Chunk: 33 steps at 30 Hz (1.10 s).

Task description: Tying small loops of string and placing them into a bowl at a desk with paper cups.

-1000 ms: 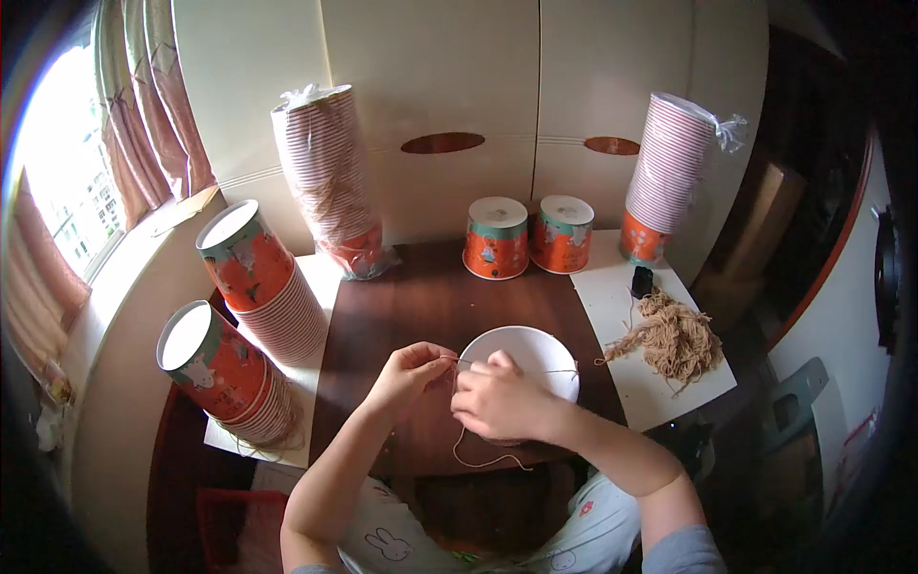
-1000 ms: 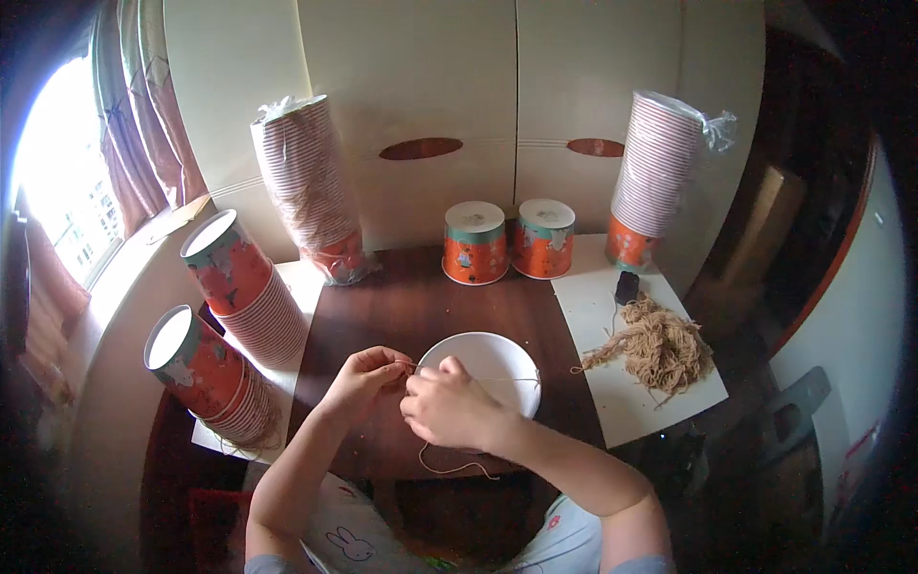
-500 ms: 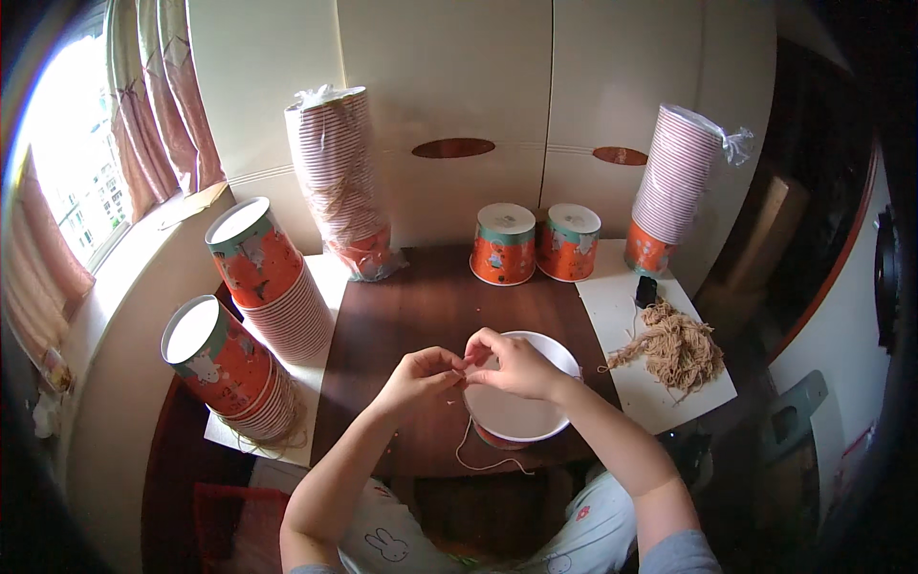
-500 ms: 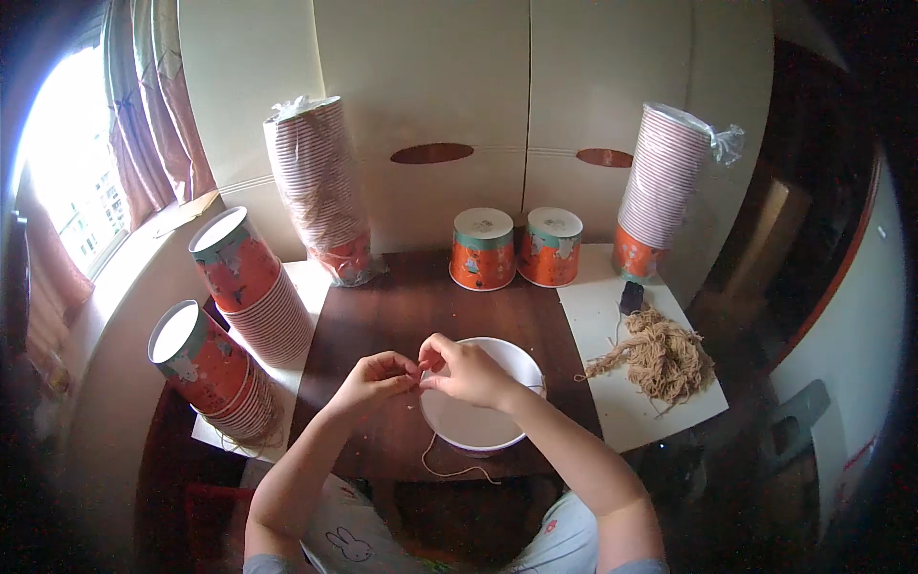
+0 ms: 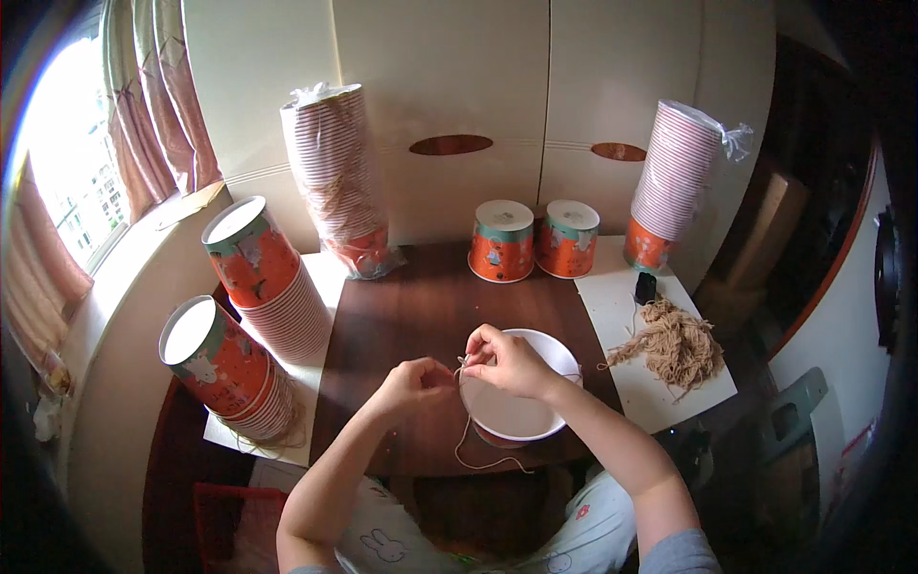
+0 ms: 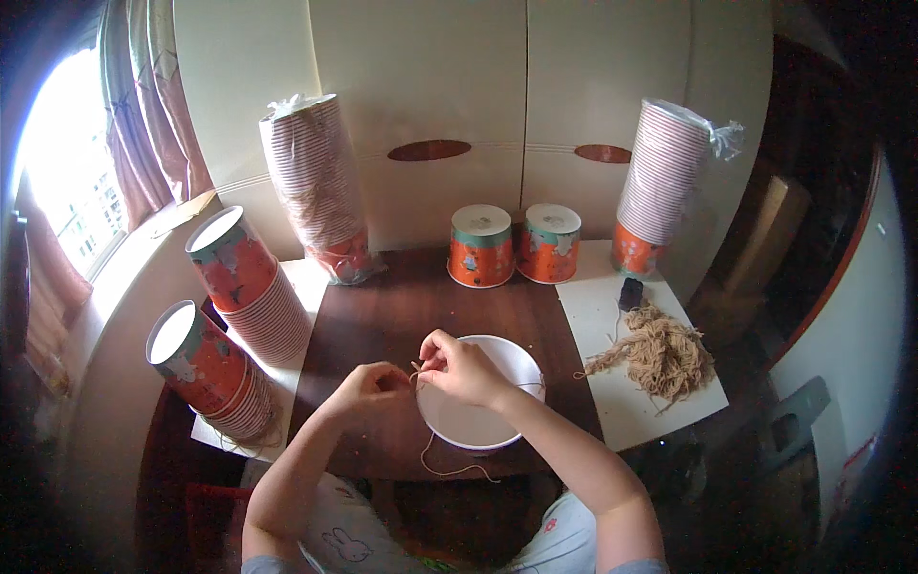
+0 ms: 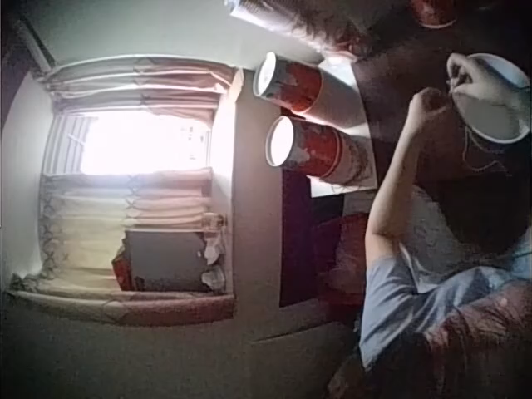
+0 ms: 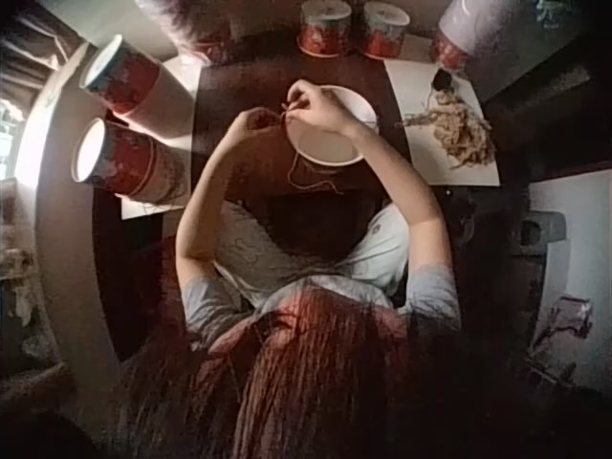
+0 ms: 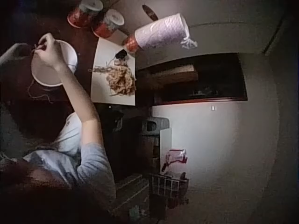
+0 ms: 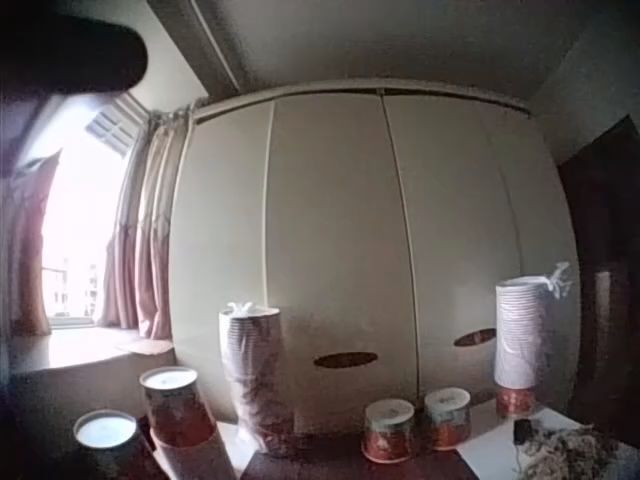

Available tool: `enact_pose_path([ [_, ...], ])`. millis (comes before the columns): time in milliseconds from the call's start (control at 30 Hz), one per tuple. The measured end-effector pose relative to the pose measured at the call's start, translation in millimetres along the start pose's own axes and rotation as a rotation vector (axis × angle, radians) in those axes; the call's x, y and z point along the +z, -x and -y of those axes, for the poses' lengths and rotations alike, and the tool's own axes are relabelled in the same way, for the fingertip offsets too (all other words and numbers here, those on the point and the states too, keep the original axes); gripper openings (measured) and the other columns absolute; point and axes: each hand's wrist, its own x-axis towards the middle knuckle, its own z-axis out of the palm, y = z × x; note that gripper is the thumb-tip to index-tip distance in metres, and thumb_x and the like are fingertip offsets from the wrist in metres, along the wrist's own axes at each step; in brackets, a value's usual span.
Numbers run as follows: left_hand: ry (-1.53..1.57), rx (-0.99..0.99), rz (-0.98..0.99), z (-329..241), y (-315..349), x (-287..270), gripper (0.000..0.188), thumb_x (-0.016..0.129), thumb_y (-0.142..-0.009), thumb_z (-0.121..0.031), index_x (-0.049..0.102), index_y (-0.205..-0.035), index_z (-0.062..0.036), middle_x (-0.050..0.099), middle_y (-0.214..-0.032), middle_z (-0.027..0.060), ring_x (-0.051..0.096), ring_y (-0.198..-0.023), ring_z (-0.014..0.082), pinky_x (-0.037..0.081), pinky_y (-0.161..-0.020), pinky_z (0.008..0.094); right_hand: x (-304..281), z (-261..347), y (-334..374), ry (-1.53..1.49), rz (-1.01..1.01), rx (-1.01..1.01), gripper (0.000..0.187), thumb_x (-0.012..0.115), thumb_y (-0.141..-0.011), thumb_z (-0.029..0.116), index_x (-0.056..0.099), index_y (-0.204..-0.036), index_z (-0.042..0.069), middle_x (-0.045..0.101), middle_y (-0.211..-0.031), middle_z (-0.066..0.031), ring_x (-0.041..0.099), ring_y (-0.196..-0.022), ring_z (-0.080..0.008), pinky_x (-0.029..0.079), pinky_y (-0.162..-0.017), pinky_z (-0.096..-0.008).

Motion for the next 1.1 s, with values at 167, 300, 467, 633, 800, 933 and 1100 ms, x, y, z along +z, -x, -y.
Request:
enact_pose_path([
  [167, -0.313, -0.042, 0.0, 2, 7, 9, 0.022, 0.06, -0.071, -0.016, 0.065, -0.09, -0.006, 0.064, -0.079, 0.0122, 0.062, -0.073, 0.0181, 0.048, -0.068, 0.0284, 0, -2, -2, -0.05, 0.025, 0.03, 0.023, 0.064, -0.074, 0.008, 0.046, -0.089, 0.004, 0.06, -0.079, -0.0059, 0.058, -0.076, -0.0119, 0.046, -0.067, -0.0256],
  [300, -0.357, -0.009, -0.103, -3, 6, 10, 0.019, 0.061, -0.071, -0.015, 0.066, -0.087, -0.0058, 0.064, -0.077, 0.0124, 0.063, -0.071, 0.0182, 0.049, -0.067, 0.0278, -1, -8, -2, -0.049, 0.027, 0.005, 0.023, 0.063, -0.075, 0.007, 0.046, -0.089, 0.003, 0.06, -0.079, -0.006, 0.058, -0.076, -0.0113, 0.046, -0.067, -0.0247],
  [467, -0.221, 0.105, -0.289, -6, 2, 12, 0.016, 0.061, -0.074, -0.011, 0.065, -0.088, -0.0041, 0.065, -0.077, 0.01, 0.062, -0.07, 0.0139, 0.048, -0.065, 0.0252, 1, -8, 0, -0.1, 0.019, -0.01, 0.022, 0.063, -0.072, 0.007, 0.048, -0.087, 0.002, 0.061, -0.078, -0.0077, 0.061, -0.076, -0.0156, 0.048, -0.068, -0.0273],
  [633, 0.009, 0.13, -0.226, 9, -5, 14, 0.017, 0.06, -0.076, -0.008, 0.063, -0.091, -0.0001, 0.064, -0.081, 0.0078, 0.059, -0.074, 0.0106, 0.047, -0.067, 0.0235, 4, -2, 0, -0.077, -0.017, -0.013, 0.02, 0.062, -0.072, 0.007, 0.048, -0.086, 0.003, 0.061, -0.078, -0.0084, 0.061, -0.076, -0.0168, 0.048, -0.067, -0.0285],
  [800, 0.359, -0.031, -0.071, -7, -2, 10, 0.019, 0.06, -0.078, -0.007, 0.061, -0.092, 0.0053, 0.063, -0.086, 0.009, 0.057, -0.078, 0.01, 0.045, -0.072, 0.0219, 2, -4, 1, 0.001, -0.063, -0.038, 0.021, 0.063, -0.072, 0.007, 0.048, -0.085, 0.003, 0.06, -0.076, -0.0089, 0.06, -0.073, -0.0189, 0.048, -0.065, -0.0299],
  [933, 0.394, 0.028, -0.084, -11, -1, 15, 0.017, 0.059, -0.079, -0.006, 0.061, -0.091, 0.0046, 0.062, -0.084, 0.0083, 0.056, -0.077, 0.0096, 0.046, -0.072, 0.0214, 3, -2, 1, 0.03, -0.079, -0.065, 0.021, 0.063, -0.071, 0.008, 0.048, -0.084, 0.003, 0.06, -0.075, -0.0087, 0.06, -0.072, -0.0196, 0.048, -0.064, -0.0306],
  [1100, 0.26, 0.028, -0.116, -3, -1, 14, 0.015, 0.059, -0.081, -0.011, 0.059, -0.086, 0.0026, 0.06, -0.081, 0.003, 0.053, -0.073, 0.0071, 0.043, -0.066, 0.0194, 3, 4, 1, 0.036, -0.05, -0.029, 0.016, 0.062, -0.073, 0.007, 0.051, -0.082, 0.003, 0.06, -0.074, -0.0069, 0.059, -0.072, -0.0155, 0.047, -0.065, -0.0279],
])
